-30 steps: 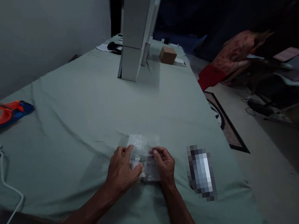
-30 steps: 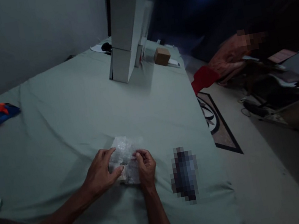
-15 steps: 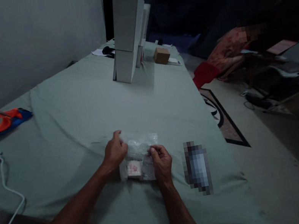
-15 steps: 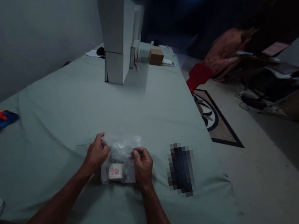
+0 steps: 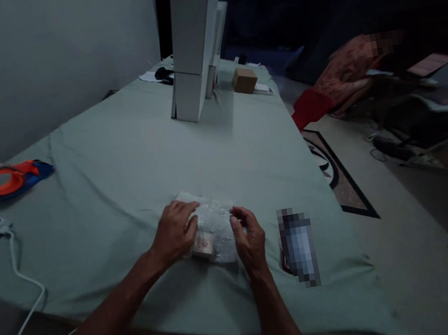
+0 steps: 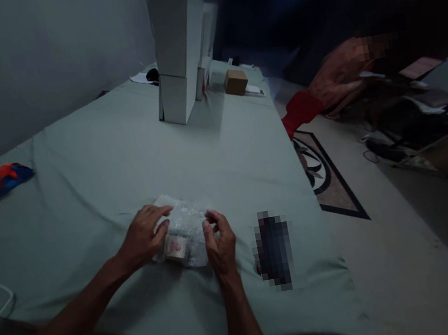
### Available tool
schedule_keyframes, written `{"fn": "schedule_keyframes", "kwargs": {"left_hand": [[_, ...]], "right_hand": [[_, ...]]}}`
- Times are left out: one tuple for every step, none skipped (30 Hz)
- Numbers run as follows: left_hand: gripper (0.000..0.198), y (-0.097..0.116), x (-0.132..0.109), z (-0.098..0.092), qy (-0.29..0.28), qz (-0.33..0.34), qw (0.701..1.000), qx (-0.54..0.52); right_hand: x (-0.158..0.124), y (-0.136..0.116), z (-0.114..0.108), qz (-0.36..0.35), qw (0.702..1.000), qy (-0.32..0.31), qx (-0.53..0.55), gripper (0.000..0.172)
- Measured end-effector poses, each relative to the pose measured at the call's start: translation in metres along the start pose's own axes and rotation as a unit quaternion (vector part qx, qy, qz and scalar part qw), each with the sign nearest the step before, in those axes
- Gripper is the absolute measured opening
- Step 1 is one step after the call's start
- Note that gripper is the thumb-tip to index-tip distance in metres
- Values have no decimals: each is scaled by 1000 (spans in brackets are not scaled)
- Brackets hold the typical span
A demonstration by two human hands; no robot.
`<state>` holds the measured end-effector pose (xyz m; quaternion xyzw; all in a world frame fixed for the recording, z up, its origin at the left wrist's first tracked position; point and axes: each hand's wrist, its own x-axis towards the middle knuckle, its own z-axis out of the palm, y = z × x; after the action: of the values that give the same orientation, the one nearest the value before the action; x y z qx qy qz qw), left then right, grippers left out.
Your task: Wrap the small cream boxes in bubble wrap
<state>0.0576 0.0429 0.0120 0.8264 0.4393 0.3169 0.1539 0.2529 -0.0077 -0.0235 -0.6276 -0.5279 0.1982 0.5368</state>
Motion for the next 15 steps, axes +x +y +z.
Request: {"fn": "schedule_keyframes", "kwargs": {"left_hand": [[34,4,-3,1,-37,17,999,13],[35,7,-6,1,-65,18,997,24],[35,9,-8,1,-82,8,996,34],[36,11,-10,0,-88,-9,995,41],[37,13,-12,-1,-86,-26,995,42],[38,16,-16,-5,-78,-41,995,38],[39,20,-21,-9,-70,-50,996,27],[40,24,-28,-13,-66,-49,997,10],[41,28,-36,-17,-72,-48,996,-8],[40,32,-46,-20,-83,-49,995,-20],[39,35,-58,-22,-109,-51,992,-26],[37,36,-69,-22,-143,-53,988,-23],[35,36,-81,-21,-178,-58,982,-14],[35,35,-91,-19,-208,-60,976,-5],[35,33,-99,-16,-229,-54,972,-5]], "right_hand": [[0,-4,0,-1,999,-39,13,30],[0,-7,-1,8,997,-78,27,31],[0,-10,-2,23,993,-112,40,33],[1,-12,-3,40,988,-138,51,35],[2,-15,-6,57,983,-161,62,37],[4,-18,-9,74,978,-181,76,39],[4,-21,-14,86,971,-205,89,41],[4,-26,-19,92,961,-239,99,41],[3,-30,-25,93,950,-282,101,41],[1,-35,-31,82,933,-339,90,38],[-2,-39,-36,65,912,-401,62,35],[-7,-42,-41,48,890,-453,22,31],[-13,-45,-45,33,871,-490,-24,27],[-19,-47,-48,25,860,-505,-70,23],[-26,-48,-49,20,855,-507,-107,21]]}}
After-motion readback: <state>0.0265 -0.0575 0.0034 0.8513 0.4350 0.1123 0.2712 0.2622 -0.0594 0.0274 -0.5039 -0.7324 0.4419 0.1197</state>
